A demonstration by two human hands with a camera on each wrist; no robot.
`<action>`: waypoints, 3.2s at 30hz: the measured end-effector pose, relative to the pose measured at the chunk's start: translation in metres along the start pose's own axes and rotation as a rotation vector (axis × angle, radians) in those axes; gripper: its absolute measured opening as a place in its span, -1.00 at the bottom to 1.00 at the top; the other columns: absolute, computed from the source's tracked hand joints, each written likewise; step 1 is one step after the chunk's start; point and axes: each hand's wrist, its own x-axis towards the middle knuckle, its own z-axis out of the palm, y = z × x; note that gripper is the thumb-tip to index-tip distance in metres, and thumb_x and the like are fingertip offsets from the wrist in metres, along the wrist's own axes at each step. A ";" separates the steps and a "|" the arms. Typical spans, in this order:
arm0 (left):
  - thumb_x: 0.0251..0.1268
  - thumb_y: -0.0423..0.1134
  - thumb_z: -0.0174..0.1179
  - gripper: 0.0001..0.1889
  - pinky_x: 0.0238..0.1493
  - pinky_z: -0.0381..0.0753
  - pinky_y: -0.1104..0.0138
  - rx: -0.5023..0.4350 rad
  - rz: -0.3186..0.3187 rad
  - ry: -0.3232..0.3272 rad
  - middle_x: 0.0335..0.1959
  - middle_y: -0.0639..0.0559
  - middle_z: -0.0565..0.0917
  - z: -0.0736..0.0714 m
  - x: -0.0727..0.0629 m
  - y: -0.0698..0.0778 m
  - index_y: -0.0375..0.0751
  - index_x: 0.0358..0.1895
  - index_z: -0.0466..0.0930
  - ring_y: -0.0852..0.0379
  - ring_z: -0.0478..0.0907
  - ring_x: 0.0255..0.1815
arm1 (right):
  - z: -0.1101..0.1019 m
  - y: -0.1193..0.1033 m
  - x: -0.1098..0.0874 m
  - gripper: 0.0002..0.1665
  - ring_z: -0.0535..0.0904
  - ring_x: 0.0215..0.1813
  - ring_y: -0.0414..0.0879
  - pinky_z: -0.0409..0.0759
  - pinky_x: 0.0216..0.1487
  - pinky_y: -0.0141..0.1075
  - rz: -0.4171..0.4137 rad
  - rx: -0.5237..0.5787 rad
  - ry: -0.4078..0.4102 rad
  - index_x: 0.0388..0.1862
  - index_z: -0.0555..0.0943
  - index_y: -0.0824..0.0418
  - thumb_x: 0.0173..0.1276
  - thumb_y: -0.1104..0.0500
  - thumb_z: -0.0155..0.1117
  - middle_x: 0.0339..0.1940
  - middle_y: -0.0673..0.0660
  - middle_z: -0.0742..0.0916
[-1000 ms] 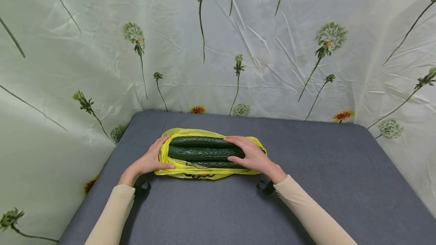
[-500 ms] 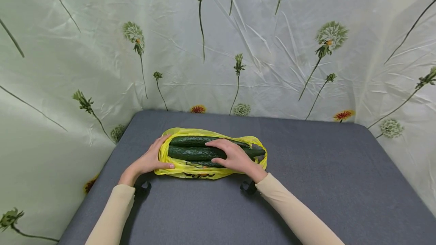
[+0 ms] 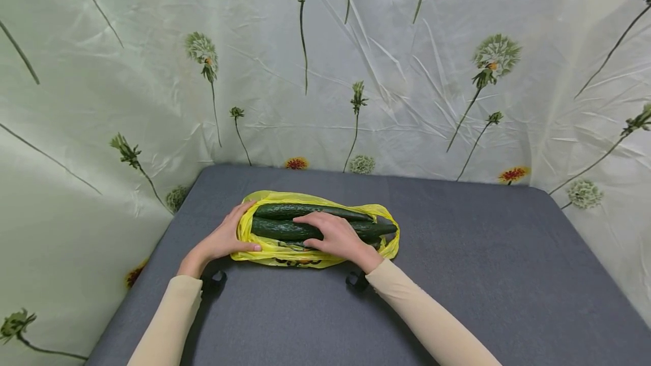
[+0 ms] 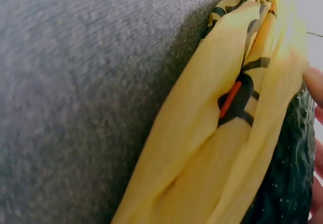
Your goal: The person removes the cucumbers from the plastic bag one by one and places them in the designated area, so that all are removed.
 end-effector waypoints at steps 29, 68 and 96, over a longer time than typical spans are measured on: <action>0.03 0.02 0.44 0.10 0.18 -0.08 -0.40 -0.042 0.002 -0.021 0.49 -0.31 -0.16 0.002 0.004 -0.004 -0.08 0.54 -0.14 -0.40 -0.30 0.45 | 0.004 0.001 0.001 -0.47 0.60 -0.16 -0.14 0.21 -0.59 -0.45 -0.051 -0.073 0.068 0.25 0.56 0.03 0.29 0.24 0.34 0.13 0.02 0.65; 0.02 0.00 0.45 0.11 0.14 -0.10 -0.44 -0.033 0.015 -0.038 0.48 -0.31 -0.16 0.000 0.003 -0.004 -0.11 0.53 -0.14 -0.43 -0.33 0.44 | -0.048 0.020 -0.029 -0.50 0.59 -0.16 -0.14 0.14 -0.61 -0.43 -0.043 -0.079 0.104 0.17 0.62 0.05 0.24 0.34 0.35 0.09 0.01 0.67; 0.05 -0.01 0.42 0.09 0.12 -0.07 -0.45 -0.035 0.022 -0.049 0.49 -0.28 -0.19 0.001 0.003 -0.006 -0.06 0.54 -0.17 -0.44 -0.32 0.44 | -0.088 0.058 -0.060 -0.45 0.59 -0.08 -0.06 0.20 -0.54 -0.34 0.005 -0.043 0.169 0.16 0.62 0.09 0.17 0.40 0.38 0.07 0.05 0.68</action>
